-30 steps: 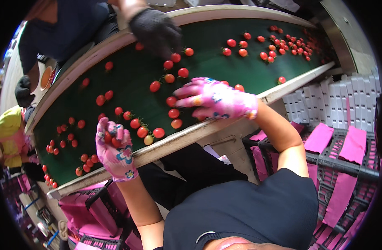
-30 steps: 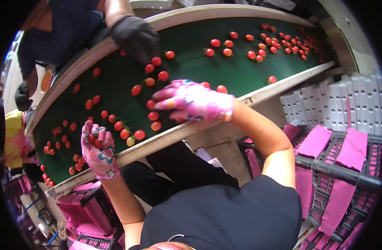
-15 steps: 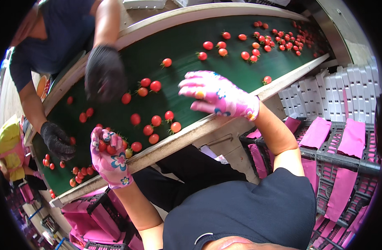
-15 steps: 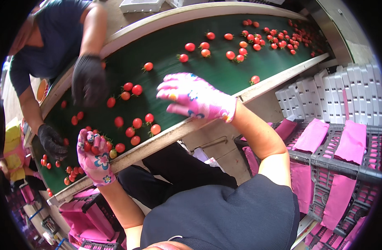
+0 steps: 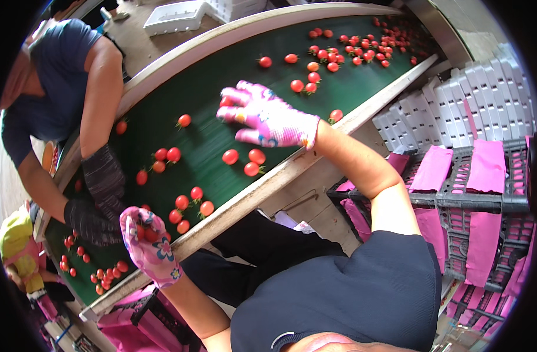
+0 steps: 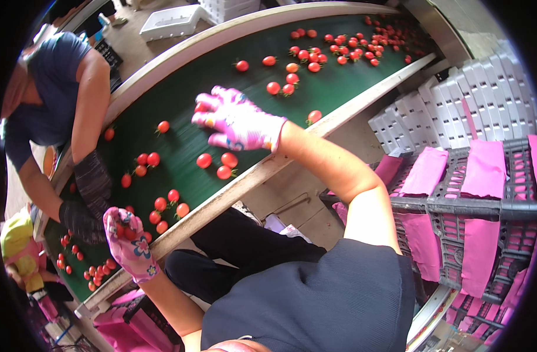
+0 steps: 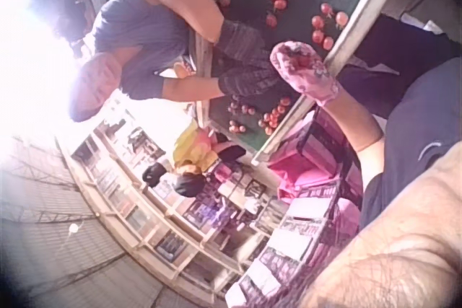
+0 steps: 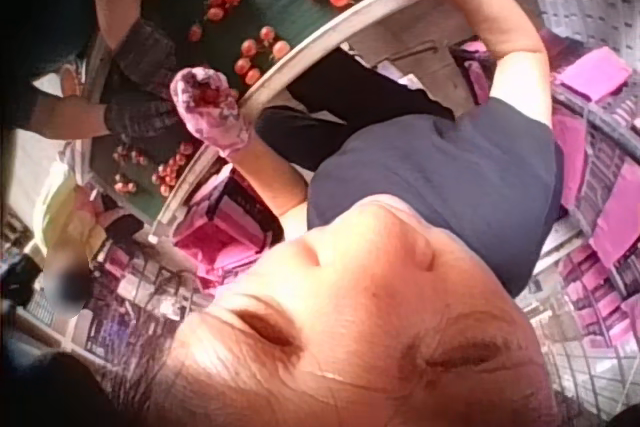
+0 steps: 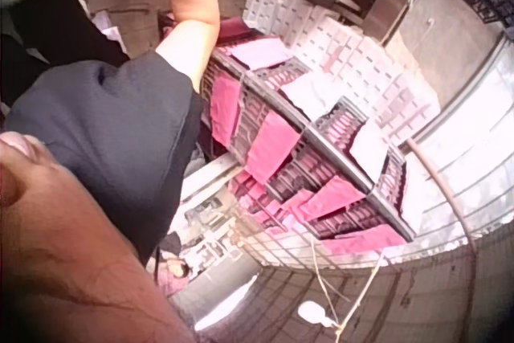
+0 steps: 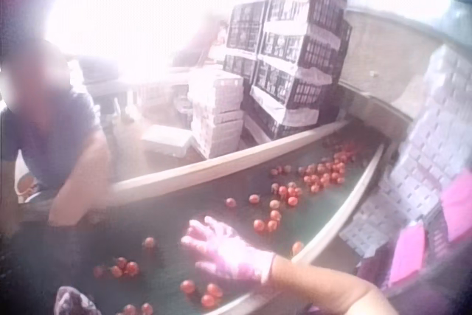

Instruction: The person sorts small red tomatoes on a moving conveyor belt, picking out certain ones and placing them into a round bowl held near their lap.

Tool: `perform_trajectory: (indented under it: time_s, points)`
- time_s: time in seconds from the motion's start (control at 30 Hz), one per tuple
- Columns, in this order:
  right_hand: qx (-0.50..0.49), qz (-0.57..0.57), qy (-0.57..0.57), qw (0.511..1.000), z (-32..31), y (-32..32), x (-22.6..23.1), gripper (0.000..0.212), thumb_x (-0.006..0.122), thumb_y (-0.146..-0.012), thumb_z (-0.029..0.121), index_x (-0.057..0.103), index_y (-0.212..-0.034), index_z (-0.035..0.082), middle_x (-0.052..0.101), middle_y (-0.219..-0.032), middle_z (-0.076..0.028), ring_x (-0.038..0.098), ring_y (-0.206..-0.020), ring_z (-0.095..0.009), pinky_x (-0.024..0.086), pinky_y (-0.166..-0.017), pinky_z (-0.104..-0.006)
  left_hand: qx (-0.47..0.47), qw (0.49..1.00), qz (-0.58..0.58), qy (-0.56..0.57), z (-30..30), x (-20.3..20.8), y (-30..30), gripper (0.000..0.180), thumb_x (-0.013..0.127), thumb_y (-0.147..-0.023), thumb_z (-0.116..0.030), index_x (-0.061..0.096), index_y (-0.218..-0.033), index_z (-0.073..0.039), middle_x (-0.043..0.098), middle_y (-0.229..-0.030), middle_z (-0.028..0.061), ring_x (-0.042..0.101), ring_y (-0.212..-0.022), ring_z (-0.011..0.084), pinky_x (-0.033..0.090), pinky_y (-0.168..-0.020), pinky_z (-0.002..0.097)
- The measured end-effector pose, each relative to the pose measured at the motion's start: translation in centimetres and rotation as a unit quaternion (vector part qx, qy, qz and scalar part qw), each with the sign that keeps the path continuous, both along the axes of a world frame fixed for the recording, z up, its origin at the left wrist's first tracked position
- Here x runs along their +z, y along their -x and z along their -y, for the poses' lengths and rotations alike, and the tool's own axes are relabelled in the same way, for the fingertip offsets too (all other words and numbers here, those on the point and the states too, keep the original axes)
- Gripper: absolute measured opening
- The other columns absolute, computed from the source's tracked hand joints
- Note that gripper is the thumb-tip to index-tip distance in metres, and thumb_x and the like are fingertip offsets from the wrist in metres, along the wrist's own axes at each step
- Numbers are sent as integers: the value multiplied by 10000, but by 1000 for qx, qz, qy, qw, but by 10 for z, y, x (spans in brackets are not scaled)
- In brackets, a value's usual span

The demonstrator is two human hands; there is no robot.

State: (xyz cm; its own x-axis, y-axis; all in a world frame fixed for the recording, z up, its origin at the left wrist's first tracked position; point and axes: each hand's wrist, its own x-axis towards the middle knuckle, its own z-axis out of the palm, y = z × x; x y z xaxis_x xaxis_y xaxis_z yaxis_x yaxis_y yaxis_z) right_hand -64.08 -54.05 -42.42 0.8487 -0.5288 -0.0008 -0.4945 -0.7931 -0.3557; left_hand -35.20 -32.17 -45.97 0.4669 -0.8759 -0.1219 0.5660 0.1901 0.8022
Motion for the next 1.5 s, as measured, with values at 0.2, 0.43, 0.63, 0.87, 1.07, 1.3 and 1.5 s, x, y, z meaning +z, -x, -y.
perform_trajectory:
  time_s: [0.2,0.43,0.63,0.87,1.07,1.3,1.5]
  points:
    - [58,177,40,982,-21,33,-8,303,705,-839,232,685,-1133,163,555,-1290,-111,464,-1278,-413,381,-1064,-505,30,996,62,-62,4,21,19,224,529,-994,-247,587,-1108,-62,537,-838,-10,493,-730,62,386,-600,180]
    - [-267,-66,8,961,-7,80,-8,694,673,-897,380,401,-1434,33,450,-1454,-179,303,-1399,-420,249,-1165,-472,37,990,82,-105,6,25,25,229,499,-978,-242,582,-1074,-51,440,-680,-17,364,-521,72,276,-456,212]
    - [-41,131,-71,988,-10,71,1,342,668,-912,280,661,-1184,73,551,-1358,-164,441,-1334,-358,265,-1176,-464,-7,997,72,-24,3,18,17,227,517,-980,-248,591,-1074,-56,434,-664,-18,346,-493,76,245,-428,214]
    - [-320,-72,128,936,45,106,-19,671,617,-905,462,450,-1428,76,391,-1499,-185,290,-1415,-397,237,-1178,-489,-33,995,71,-60,2,26,16,208,523,-996,-272,608,-1059,-93,516,-757,-25,476,-628,67,362,-548,204]
    - [-150,20,52,987,-3,84,-8,544,658,-910,355,520,-1356,77,451,-1449,-156,374,-1371,-356,247,-1157,-458,22,987,114,-115,0,22,14,230,547,-988,-261,599,-1138,-94,576,-867,-25,547,-743,88,435,-650,218]
    - [-127,203,-116,964,-19,95,4,247,652,-927,234,691,-1110,74,699,-1059,-101,658,-1019,-271,518,-905,-362,30,993,78,-89,-1,17,7,258,572,-978,-249,594,-1182,-92,601,-902,-18,562,-771,92,467,-679,237]
    - [-288,71,183,937,9,134,-26,421,636,-922,400,636,-1237,121,594,-1311,-138,537,-1242,-305,350,-1111,-432,38,992,87,-86,5,26,16,221,590,-963,-225,613,-1129,-80,600,-878,-11,550,-747,75,438,-591,201]
